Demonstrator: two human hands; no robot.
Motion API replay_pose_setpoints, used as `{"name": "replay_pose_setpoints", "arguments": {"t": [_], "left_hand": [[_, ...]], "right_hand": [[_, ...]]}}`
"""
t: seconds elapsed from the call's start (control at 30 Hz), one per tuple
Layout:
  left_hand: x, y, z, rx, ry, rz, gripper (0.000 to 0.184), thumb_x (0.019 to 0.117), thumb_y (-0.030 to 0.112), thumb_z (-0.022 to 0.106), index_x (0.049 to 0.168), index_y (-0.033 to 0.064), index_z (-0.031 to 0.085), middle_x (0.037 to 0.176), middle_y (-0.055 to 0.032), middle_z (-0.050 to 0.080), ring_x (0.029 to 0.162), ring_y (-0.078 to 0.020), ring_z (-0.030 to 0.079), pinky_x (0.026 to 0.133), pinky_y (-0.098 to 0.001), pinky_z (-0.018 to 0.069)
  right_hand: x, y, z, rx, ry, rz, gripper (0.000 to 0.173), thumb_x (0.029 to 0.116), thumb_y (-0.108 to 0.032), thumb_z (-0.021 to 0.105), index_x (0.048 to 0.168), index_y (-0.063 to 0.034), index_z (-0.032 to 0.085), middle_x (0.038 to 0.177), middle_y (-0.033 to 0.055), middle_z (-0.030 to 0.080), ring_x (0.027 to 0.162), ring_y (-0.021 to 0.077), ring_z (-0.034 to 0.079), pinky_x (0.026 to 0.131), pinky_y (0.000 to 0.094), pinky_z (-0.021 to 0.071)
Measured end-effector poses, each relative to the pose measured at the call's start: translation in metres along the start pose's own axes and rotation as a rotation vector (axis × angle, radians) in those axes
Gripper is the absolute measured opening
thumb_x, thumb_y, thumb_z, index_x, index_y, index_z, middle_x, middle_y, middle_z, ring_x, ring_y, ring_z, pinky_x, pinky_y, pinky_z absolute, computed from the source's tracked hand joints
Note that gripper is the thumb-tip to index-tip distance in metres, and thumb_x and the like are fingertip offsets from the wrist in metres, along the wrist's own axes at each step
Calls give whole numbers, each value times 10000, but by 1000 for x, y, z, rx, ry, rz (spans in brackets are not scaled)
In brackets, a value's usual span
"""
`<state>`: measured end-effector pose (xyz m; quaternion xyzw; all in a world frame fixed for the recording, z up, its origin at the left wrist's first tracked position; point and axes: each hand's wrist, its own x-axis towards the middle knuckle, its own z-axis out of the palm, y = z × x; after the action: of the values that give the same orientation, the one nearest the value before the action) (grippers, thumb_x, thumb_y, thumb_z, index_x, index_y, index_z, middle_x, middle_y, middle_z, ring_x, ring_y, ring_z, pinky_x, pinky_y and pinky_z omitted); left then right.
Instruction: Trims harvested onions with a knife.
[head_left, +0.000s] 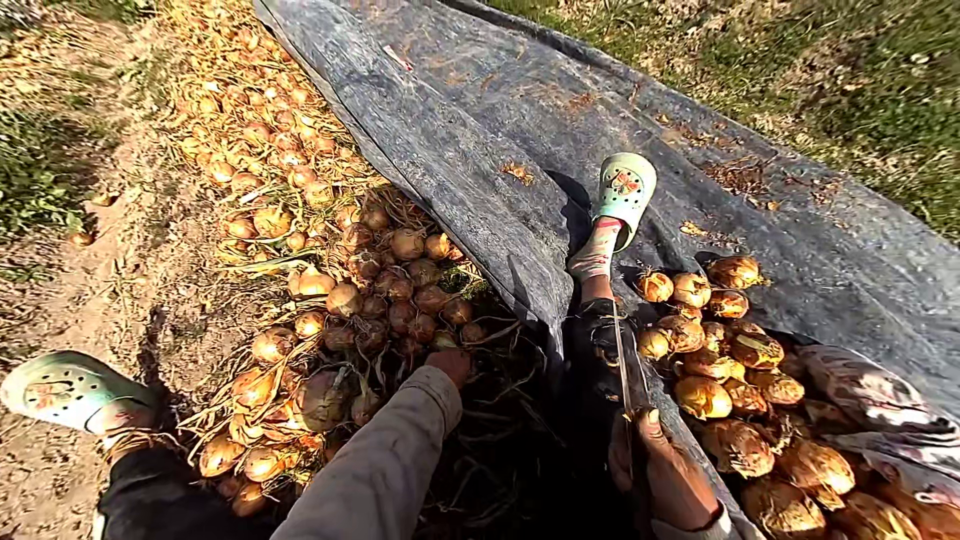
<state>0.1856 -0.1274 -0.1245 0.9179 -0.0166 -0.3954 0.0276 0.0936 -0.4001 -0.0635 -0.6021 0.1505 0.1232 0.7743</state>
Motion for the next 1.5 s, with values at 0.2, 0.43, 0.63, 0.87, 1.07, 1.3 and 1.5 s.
{"name": "replay_pose_setpoints", "arguments": {"t": [0.2,0.43,0.63,0.87,1.07,1.3,1.5], "left_hand": [[-59,-19,1,-278,64,-43,380,1101,195,431,1384,-2,588,1409,-243,592,1386,-430,495,1145,-590,385],[-128,27,76,-691,1098,319,267,921,-4,554,1105,-107,718,1033,-241,745,1051,-460,693,923,-616,527],[-140,69,102,-536,811,415,195,951,25,597,1070,-59,727,939,-224,754,840,-376,765,751,-527,626],[-115,95,45,-614,619,616,210,1005,7,524,1089,-70,702,1061,-249,729,977,-397,737,865,-547,590],[-83,123,-37,-622,666,609,219,991,0,545,1127,-35,713,1054,-224,729,1006,-382,714,880,-563,562],[-24,-16,-35,-530,643,-249,830,899,428,778,1556,74,415,1604,-229,374,1461,-476,360,1119,-669,366],[25,-76,-8,-660,486,-437,881,803,338,880,1514,38,456,1547,-288,418,1373,-459,491,1123,-577,431]], "right_hand": [[-9,11,15,-199,-196,130,255,1031,-313,397,1013,-99,533,584,-96,507,436,25,499,439,198,478],[-5,45,47,-323,-311,206,813,666,-459,855,1235,11,515,859,22,613,628,100,595,592,293,546],[-23,70,53,18,-128,216,384,904,-185,661,1205,29,556,905,27,700,782,64,680,740,252,585],[-7,56,31,-133,53,-197,375,918,-260,629,1160,26,629,945,-44,726,878,-23,680,839,188,566],[14,-13,5,-84,234,-378,423,1096,-326,243,791,-185,501,460,-123,478,342,2,446,337,180,402],[18,-4,-38,-88,205,-312,519,1091,-378,125,815,-183,518,489,-111,506,370,18,478,370,184,436],[-1,9,-11,-91,91,-87,420,1092,-284,205,891,-123,536,522,-92,519,400,25,485,411,185,451]]}}
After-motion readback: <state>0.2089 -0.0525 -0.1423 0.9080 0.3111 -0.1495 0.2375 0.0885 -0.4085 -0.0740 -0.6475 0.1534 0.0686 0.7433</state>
